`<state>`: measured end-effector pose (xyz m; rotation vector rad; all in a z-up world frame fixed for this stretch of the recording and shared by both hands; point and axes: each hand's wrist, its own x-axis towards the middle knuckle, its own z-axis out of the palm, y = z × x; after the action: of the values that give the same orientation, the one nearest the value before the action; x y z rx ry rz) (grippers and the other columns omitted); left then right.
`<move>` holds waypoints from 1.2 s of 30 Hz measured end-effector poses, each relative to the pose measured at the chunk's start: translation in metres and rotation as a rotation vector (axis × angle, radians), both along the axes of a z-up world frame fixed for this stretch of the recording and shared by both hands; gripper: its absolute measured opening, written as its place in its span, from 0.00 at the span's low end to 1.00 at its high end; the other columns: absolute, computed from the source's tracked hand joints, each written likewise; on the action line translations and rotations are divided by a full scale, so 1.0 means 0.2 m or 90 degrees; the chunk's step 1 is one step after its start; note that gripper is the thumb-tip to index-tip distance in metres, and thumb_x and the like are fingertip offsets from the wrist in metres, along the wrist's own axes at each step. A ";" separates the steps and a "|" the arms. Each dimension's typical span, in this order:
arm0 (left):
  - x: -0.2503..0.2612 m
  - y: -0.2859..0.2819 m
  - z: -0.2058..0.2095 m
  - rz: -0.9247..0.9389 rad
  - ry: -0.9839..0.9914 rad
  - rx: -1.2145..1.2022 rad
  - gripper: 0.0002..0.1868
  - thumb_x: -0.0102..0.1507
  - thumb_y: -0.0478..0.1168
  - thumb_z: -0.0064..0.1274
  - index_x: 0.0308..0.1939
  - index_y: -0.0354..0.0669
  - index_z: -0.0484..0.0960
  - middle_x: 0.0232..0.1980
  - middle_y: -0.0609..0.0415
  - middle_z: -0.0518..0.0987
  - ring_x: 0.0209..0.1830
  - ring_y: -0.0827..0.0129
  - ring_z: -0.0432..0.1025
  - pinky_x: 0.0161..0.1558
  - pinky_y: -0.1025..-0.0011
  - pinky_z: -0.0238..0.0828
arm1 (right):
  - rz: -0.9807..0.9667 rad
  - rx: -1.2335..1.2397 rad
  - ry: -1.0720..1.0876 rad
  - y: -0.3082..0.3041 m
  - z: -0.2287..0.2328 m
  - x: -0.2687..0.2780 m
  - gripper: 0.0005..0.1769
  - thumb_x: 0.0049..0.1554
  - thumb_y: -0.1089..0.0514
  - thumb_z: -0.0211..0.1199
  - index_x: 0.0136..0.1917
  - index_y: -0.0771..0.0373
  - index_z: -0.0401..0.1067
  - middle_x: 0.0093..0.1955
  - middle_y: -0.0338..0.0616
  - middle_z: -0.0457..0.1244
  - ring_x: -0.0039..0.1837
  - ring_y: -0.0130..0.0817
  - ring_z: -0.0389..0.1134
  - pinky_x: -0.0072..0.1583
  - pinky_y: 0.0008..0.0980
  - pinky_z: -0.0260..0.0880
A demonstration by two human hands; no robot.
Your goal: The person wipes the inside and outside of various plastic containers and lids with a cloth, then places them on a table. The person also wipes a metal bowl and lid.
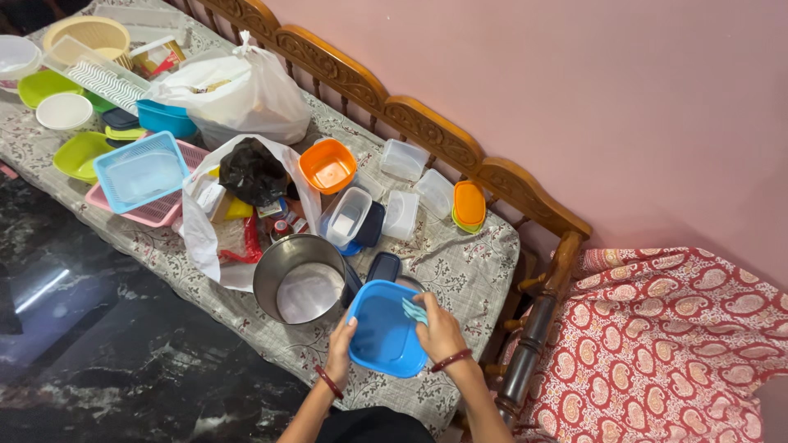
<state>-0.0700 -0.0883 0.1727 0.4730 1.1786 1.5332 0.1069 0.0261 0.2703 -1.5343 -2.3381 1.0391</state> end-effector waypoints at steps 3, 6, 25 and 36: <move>0.06 0.03 -0.10 -0.010 -0.069 -0.027 0.34 0.67 0.57 0.44 0.71 0.39 0.71 0.64 0.49 0.78 0.62 0.64 0.72 0.62 0.65 0.67 | 0.032 0.117 -0.008 0.02 -0.10 -0.10 0.13 0.52 0.67 0.60 0.52 0.64 0.72 0.46 0.56 0.70 0.49 0.55 0.72 0.51 0.48 0.72; 0.13 0.07 -0.19 -0.026 -0.168 -0.043 0.31 0.69 0.57 0.46 0.66 0.36 0.74 0.56 0.48 0.78 0.54 0.63 0.73 0.54 0.62 0.70 | 0.173 0.166 -0.056 0.03 -0.26 -0.18 0.12 0.51 0.69 0.60 0.50 0.63 0.75 0.48 0.58 0.70 0.53 0.58 0.71 0.55 0.50 0.71; 0.19 0.27 -0.71 0.134 -0.259 -0.324 0.35 0.52 0.37 0.56 0.63 0.52 0.63 0.55 0.47 0.74 0.48 0.56 0.74 0.43 0.51 0.76 | -0.124 -0.472 0.606 0.48 -0.37 0.58 0.19 0.58 0.67 0.60 0.63 0.71 0.71 0.56 0.51 0.70 0.58 0.39 0.73 0.63 0.40 0.75; 0.22 0.74 -0.89 0.225 -0.277 -0.371 0.21 0.52 0.37 0.60 0.47 0.34 0.75 0.43 0.47 0.77 0.40 0.56 0.73 0.37 0.54 0.71 | -0.636 -0.499 0.766 1.01 -1.00 0.66 0.12 0.61 0.52 0.66 0.47 0.62 0.70 0.41 0.45 0.68 0.41 0.40 0.72 0.45 0.42 0.77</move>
<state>-0.0266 0.0602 -0.0047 -0.4568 1.3229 1.3931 0.2394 0.2281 0.0707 -1.2803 -0.2862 1.8062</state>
